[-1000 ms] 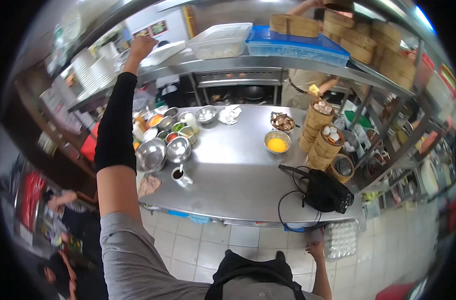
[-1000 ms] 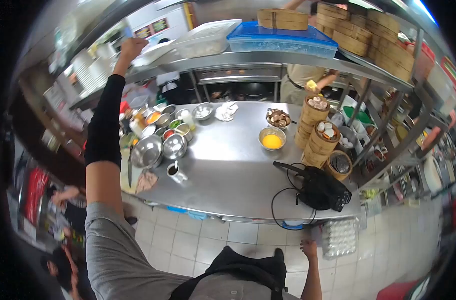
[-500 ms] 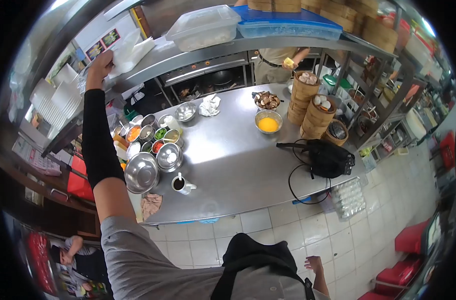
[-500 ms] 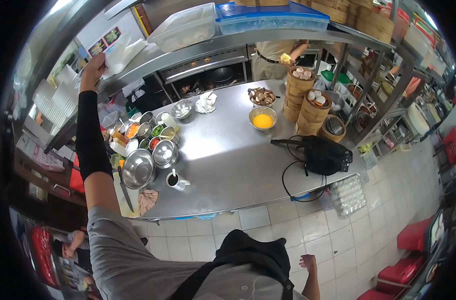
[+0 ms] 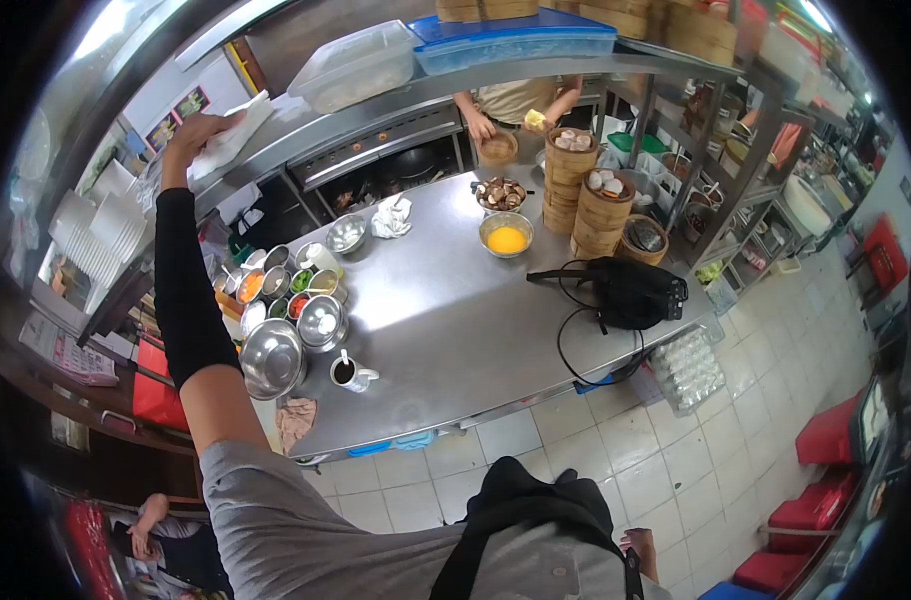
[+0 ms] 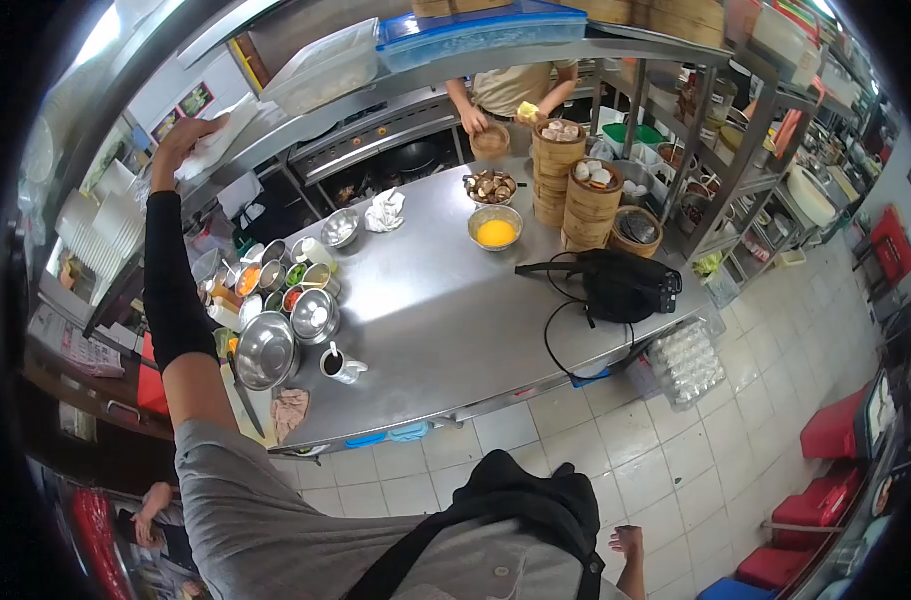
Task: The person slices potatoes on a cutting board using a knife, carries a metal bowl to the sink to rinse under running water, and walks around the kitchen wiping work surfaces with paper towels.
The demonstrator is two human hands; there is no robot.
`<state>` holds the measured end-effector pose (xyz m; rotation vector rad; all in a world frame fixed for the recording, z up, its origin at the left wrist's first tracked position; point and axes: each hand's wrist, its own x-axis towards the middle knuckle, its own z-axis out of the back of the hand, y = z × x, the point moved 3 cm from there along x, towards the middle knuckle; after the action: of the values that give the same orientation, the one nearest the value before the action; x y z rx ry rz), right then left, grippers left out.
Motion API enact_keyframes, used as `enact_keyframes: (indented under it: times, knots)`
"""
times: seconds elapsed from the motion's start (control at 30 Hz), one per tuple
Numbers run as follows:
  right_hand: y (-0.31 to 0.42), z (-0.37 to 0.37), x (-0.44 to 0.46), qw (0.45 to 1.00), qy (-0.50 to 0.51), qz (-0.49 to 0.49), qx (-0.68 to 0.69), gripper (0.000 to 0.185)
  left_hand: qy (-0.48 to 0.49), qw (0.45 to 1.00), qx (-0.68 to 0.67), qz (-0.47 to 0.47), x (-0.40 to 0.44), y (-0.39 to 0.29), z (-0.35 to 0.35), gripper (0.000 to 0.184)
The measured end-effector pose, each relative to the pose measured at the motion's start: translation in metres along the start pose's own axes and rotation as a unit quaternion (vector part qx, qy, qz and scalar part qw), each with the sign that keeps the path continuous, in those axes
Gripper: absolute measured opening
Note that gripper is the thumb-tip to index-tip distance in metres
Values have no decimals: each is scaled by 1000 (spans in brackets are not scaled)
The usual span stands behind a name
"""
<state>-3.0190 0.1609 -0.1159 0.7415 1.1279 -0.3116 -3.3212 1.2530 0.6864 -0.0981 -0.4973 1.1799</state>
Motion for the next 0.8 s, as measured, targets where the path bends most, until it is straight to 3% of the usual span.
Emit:
enact_keyframes:
  times: [0.1, 0.13, 0.23, 0.33, 0.43, 0.57, 0.67, 0.8]
  knots:
    - [-43, 14, 35, 994, 38, 16, 99, 25, -3, 989, 69, -129, 4, -3, 2, 75]
    - [-45, 9, 29, 996, 23, 13, 90, 25, 10, 991, 105, -85, 9, -2, 7, 78]
    - [-42, 4, 11, 998, -10, 6, 65, 25, 42, 983, 167, -68, 18, 0, 9, 80]
    - [-45, -10, -9, 999, -7, -7, 44, 23, -28, 999, 34, -26, 9, -5, -4, 78]
    - [-49, -19, -27, 1000, 2, -15, 1, 21, 25, 962, 251, -104, 37, -11, -17, 77]
    - [-58, -22, -37, 1000, 10, -14, 24, 20, -83, 974, 198, -68, 53, 1, -9, 58]
    - [-73, -22, -35, 999, 7, -13, 44, 20, -66, 998, -17, 8, 10, -10, 2, 53]
    - [-78, -20, -45, 999, 8, -10, 43, 22, -138, 989, 43, -14, 40, 27, 2, 52]
